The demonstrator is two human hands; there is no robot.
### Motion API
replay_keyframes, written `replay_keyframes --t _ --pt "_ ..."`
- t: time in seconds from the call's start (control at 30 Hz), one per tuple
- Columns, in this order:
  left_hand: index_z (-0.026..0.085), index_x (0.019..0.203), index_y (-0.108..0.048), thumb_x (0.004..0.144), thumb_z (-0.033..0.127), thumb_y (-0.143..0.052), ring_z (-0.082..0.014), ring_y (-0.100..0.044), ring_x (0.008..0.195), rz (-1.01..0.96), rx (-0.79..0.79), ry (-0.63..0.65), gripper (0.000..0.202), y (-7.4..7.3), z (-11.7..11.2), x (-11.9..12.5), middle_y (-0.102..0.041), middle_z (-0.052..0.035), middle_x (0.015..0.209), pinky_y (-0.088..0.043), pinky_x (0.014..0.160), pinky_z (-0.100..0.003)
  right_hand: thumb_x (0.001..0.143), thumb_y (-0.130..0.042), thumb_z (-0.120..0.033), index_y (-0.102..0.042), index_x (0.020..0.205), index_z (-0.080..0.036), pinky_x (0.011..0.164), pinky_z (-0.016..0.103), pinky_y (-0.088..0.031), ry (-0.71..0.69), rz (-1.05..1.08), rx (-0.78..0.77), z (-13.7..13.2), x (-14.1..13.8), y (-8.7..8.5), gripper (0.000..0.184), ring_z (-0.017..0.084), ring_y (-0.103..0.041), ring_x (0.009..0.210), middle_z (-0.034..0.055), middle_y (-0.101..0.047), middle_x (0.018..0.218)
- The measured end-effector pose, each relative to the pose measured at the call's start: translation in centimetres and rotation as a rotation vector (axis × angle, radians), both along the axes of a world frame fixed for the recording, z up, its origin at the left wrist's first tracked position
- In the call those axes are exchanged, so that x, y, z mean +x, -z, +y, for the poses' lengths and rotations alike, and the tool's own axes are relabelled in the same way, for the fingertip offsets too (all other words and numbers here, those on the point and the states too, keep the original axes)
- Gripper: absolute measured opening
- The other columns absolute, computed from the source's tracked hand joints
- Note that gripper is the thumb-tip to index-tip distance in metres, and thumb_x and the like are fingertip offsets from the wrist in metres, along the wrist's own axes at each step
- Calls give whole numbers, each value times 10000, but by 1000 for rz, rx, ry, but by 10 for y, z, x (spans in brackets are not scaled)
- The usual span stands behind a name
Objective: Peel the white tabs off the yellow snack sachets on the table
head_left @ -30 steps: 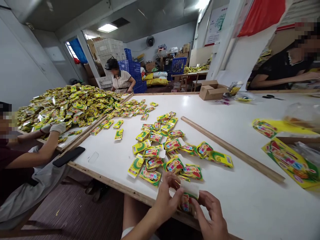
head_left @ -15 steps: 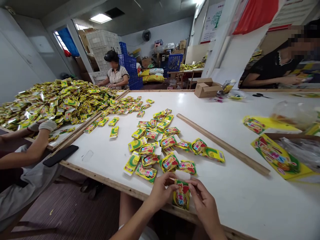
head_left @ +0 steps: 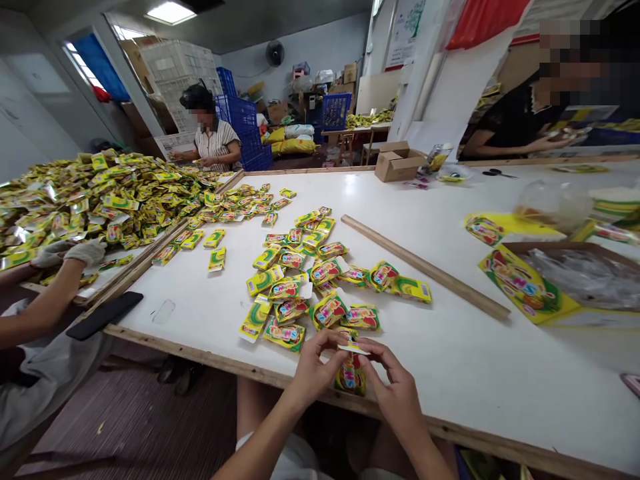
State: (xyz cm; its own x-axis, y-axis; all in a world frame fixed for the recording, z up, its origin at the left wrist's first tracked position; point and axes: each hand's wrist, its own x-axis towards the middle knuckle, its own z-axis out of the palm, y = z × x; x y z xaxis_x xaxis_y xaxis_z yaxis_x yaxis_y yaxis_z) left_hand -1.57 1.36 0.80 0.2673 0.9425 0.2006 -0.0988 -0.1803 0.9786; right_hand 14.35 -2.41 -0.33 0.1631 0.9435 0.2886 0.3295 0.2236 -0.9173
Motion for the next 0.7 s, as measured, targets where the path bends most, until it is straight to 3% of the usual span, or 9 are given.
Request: replay_keyframes --t 0.33,0.5,0.7 --pt "159 924 -652 823 247 -640 -187 -632 832 132 -12 -120 135 -5 -5 7 -688 -65 903 -492 763 -279 845 -601 -414 -651 925 -212 743 293 -513 94 -50 -26 2 -6 -5 222 194 -632 787 41 -691 895" --pt "159 875 -651 831 257 -619 -146 -574 690 169 -12 -180 112 -7 -1 13 -648 -20 754 -456 667 -243 840 -597 -432 -636 884 -205 666 269 -505 113 -3 -41 10 -6 -5 234 177 -616 695 24 -670 784" --pt "174 876 -672 864 261 -601 -177 -617 826 145 63 -151 113 2 -5 9 -671 -52 872 -484 739 -269 864 -583 -399 -648 896 -207 734 274 -523 65 28 -1 3 -7 -2 206 190 -650 799 43 -691 867"
